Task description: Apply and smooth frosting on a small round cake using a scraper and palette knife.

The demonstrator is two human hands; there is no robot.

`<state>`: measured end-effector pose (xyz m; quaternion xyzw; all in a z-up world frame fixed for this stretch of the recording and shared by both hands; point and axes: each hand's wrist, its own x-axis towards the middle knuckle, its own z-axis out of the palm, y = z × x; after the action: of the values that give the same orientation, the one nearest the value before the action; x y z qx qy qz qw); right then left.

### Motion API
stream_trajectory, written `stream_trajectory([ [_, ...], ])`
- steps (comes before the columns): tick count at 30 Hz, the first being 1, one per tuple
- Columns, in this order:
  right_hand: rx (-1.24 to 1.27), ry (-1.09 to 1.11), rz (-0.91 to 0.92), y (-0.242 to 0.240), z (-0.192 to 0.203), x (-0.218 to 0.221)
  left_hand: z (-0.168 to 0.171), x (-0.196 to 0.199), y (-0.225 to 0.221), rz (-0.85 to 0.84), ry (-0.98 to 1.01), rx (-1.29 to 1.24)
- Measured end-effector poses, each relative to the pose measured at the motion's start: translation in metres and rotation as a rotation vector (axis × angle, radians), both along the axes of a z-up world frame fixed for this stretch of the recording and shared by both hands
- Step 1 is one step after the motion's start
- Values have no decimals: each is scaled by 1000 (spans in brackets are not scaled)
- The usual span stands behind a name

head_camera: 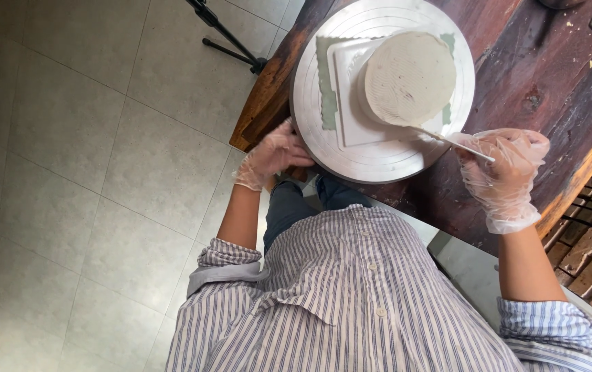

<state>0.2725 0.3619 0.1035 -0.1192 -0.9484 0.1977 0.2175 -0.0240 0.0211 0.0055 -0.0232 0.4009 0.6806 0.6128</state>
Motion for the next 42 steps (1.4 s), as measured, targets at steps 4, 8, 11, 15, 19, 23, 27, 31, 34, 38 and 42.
stream_trajectory([
  [4, -22, -27, 7, 0, 4, 2, 10, -12, 6, 264, 162, 43],
  [8, 0, -37, 11, 0, 8, 5, -1, -15, 17, 550, 65, 127],
  [11, -7, -64, 7, -1, 13, 5, 5, -8, 15, 344, 134, -73],
  [15, -37, -67, 28, -2, 14, 6, -16, -3, -2, -12, -69, 104],
  [19, -23, -86, 46, -1, 16, 6, -11, -16, -6, 107, 62, 237],
  [23, -19, -101, 43, -4, 19, 5, 31, -10, 15, 438, -25, 196],
  [27, -24, -100, 60, -4, 20, 5, 11, -7, 6, 231, 75, 42],
  [31, -16, -107, 88, -2, 20, 3, -7, -8, -11, -40, -30, 16],
  [34, -21, -103, 104, 0, 15, 2, 21, -10, -1, 93, 196, 39],
  [38, -35, -82, 111, 4, 5, 4, 20, -6, 8, 404, 80, 146],
  [42, -56, -102, 122, 1, 12, -3, 13, -2, 1, 147, 110, 24],
])
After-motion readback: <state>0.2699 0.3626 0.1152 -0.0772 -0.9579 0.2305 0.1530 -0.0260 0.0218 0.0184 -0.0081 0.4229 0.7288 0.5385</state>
